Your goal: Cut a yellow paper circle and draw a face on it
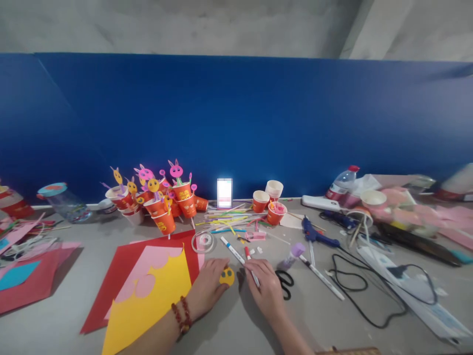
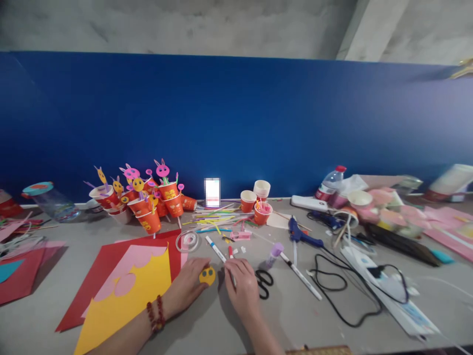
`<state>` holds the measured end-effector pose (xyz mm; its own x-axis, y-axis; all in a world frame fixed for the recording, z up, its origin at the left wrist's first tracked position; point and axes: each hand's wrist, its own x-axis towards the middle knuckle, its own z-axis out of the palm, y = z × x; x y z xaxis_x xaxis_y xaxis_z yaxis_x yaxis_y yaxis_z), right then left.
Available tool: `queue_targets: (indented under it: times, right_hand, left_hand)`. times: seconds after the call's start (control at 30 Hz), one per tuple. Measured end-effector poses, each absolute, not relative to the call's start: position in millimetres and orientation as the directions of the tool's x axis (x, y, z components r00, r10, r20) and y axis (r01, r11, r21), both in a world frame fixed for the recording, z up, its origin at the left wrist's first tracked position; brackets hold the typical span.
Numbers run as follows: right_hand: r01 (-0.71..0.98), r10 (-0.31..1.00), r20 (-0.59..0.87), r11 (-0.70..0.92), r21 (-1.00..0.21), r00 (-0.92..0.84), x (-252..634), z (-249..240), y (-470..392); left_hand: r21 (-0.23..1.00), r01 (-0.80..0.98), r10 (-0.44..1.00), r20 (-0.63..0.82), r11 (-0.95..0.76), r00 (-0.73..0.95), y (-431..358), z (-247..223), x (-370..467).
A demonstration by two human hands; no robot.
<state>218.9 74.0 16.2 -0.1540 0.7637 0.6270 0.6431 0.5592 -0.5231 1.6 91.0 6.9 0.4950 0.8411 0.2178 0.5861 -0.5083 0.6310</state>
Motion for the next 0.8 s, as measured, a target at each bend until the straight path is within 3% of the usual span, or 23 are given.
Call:
queue_targets:
  times: [0.17,0.37,0.8]
  right_hand:
    - [0.551,0.786,0.617,0.509,-0.662,0.015,227,13,76]
    - [0.420,0.838,0.488,0.362,-0.832,0.244,237,4,82]
    - [0.373,0.826,0.508,0.404,-0.836,0.244,231,9,82]
  left_hand:
    - [0.647,0.585,0.853,0.211,-0.488,0.478,99,4,-10]
    - [0.661,0.591,0.873,0.219,-0.462,0.437,104,0,-11]
    - [0.662,0.556,0.850,0.259,-0.502,0.459,107,-5,-11]
